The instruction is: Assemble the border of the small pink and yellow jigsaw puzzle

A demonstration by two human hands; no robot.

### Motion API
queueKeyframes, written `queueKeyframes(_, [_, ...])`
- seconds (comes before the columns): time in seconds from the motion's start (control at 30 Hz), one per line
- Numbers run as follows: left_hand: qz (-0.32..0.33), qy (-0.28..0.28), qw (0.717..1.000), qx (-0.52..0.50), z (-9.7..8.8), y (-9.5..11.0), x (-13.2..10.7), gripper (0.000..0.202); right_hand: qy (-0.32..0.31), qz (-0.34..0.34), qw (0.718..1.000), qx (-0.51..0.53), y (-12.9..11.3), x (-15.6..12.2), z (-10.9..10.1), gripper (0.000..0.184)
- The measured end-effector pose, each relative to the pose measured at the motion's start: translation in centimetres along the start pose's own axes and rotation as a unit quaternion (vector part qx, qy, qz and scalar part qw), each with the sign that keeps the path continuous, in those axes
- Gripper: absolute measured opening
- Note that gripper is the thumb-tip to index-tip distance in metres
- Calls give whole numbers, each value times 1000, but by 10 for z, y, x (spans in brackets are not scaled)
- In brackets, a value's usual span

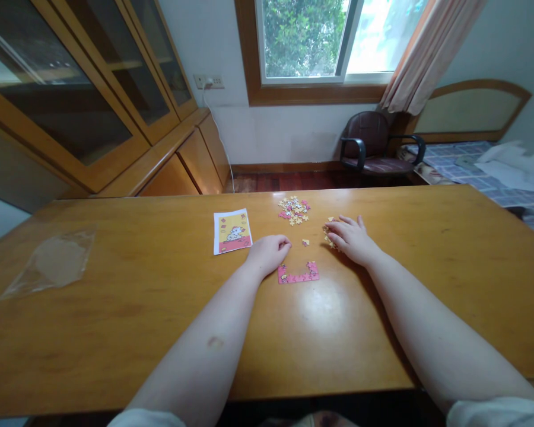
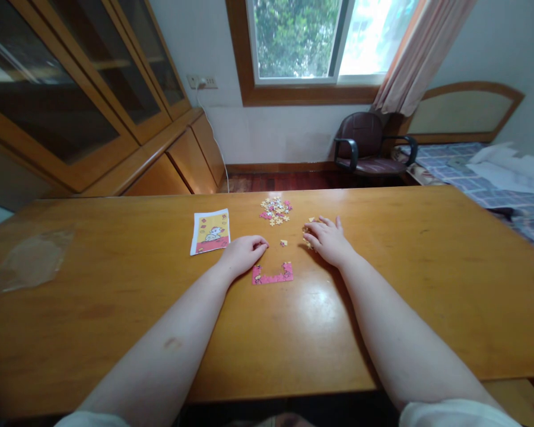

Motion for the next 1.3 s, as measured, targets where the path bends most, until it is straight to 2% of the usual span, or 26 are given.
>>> queueKeyframes(0.13, [2, -1, 1000, 4, 0, 1, 0, 25, 39, 29, 999, -21, 2, 1, 0, 46])
queueKeyframes(0.27, [0, 0, 1000, 6, 0, 2, 0, 25, 4, 27, 999, -29, 0, -1, 4, 53])
queueKeyframes(0.43, [-3, 0, 1000, 8, 0, 2, 0, 25, -50, -42, 998, -14, -14, -6, 2, 54])
queueKeyframes(0.7, [14, 10, 999, 27, 2, 3, -1, 26, -128, -131, 982, 42, -61, -22, 1, 62])
queueKeyframes(0.8, [41, 18, 998, 42, 2, 4, -3, 34, -84, -135, 986, 53, -64, -23, -1, 58])
queueKeyframes(0.9, [93, 21, 992, 83, 4, 7, -4, 44, -41, -125, 990, 42, -59, -19, -2, 46])
queueKeyframes(1.0, [143, -21, 985, 99, 8, 8, -4, 54, -51, -149, 987, 38, -57, -18, 0, 42])
queueKeyframes(1.1, [148, -58, 984, 84, 12, 8, -5, 55, -52, -169, 984, 33, -59, -19, 0, 43])
queueKeyframes(1.3, [90, 34, 991, 89, 5, 1, -1, 33, -49, -155, 986, 21, -59, -21, -4, 43])
Point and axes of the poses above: each hand's wrist, its own x-axis towards the middle knuckle, its own z-axis out of the palm, y = z × x, the point moved 2 cm from there along x, towards the middle knuckle, and after that the axes turned 10 degrees about z, right-handed, at the moved point
